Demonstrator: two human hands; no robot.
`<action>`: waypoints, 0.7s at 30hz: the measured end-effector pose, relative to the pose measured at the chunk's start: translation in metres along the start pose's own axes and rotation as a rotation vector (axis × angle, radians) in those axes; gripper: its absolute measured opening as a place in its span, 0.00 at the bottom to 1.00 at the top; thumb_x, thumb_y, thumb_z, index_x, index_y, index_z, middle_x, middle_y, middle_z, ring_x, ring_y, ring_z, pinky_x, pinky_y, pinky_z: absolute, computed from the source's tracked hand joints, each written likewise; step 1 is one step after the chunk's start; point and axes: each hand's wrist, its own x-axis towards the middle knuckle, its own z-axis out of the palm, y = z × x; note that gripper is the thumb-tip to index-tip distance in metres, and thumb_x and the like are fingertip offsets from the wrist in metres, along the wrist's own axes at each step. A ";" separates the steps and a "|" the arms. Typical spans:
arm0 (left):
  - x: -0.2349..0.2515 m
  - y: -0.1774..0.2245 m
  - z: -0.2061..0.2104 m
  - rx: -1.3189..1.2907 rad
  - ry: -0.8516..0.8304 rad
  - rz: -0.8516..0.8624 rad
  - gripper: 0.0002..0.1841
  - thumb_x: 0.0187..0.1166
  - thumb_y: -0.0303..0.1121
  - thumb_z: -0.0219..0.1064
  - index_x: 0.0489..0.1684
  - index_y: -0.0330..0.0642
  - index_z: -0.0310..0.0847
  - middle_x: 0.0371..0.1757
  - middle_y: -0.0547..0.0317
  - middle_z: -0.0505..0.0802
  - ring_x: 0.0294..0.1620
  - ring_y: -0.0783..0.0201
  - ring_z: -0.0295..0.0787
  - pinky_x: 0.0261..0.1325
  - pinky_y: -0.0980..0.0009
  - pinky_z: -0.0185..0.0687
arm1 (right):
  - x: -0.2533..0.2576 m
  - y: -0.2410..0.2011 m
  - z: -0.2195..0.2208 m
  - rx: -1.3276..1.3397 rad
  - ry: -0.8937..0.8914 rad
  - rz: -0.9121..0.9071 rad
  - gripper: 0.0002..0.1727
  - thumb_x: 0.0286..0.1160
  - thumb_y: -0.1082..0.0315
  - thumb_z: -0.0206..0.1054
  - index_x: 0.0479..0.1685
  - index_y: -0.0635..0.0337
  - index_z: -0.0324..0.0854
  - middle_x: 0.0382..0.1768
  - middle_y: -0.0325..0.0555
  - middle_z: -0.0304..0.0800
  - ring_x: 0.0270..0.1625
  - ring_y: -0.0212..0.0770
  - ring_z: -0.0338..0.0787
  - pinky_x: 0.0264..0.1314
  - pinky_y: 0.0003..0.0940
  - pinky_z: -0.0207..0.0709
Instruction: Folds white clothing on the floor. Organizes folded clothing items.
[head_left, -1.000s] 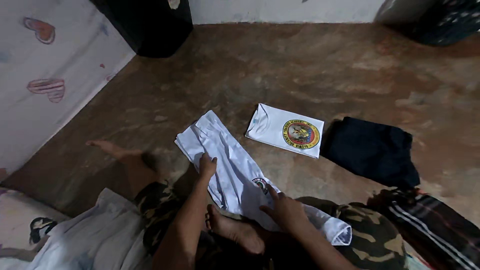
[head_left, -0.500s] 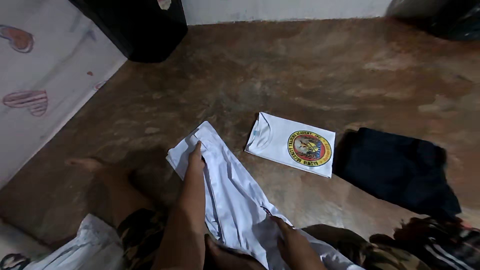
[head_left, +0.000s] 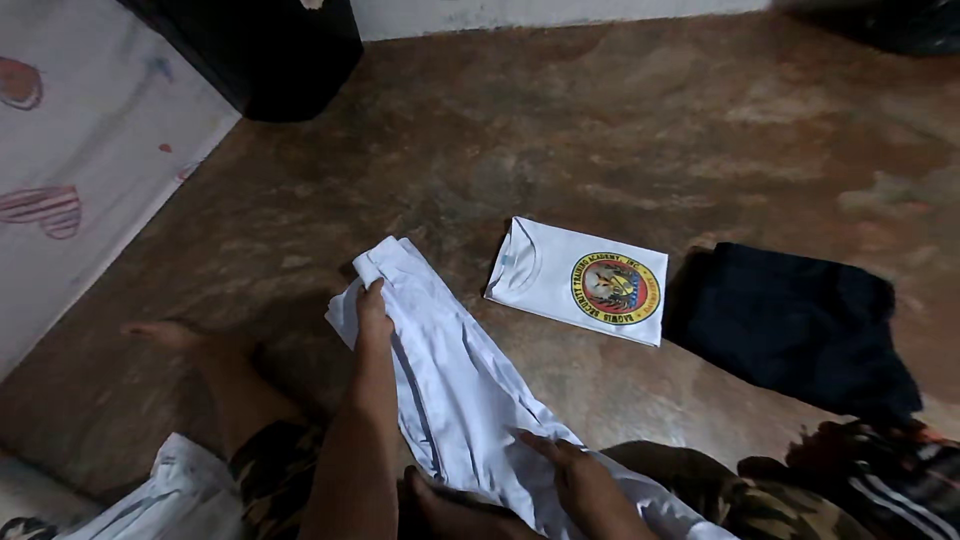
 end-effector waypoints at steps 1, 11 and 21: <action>0.004 -0.004 -0.006 0.117 0.045 0.043 0.27 0.87 0.40 0.63 0.79 0.34 0.69 0.73 0.36 0.82 0.72 0.46 0.81 0.73 0.45 0.77 | 0.002 0.002 0.000 -0.005 -0.014 0.011 0.35 0.76 0.79 0.56 0.78 0.31 0.81 0.59 0.60 0.90 0.54 0.62 0.92 0.57 0.64 0.84; -0.081 -0.075 -0.003 1.323 -0.438 0.713 0.34 0.90 0.56 0.49 0.95 0.57 0.55 0.98 0.57 0.51 0.98 0.48 0.35 0.92 0.32 0.29 | 0.014 0.001 -0.002 -0.092 -0.188 0.185 0.36 0.79 0.74 0.58 0.89 0.35 0.68 0.72 0.56 0.85 0.69 0.61 0.87 0.70 0.65 0.78; -0.150 -0.073 -0.016 1.358 -0.699 0.632 0.32 0.93 0.52 0.45 0.96 0.55 0.52 0.97 0.55 0.52 0.98 0.48 0.37 0.93 0.35 0.28 | 0.003 -0.002 -0.008 -0.170 -0.219 0.149 0.27 0.85 0.66 0.59 0.85 0.46 0.73 0.76 0.60 0.78 0.74 0.62 0.82 0.75 0.61 0.75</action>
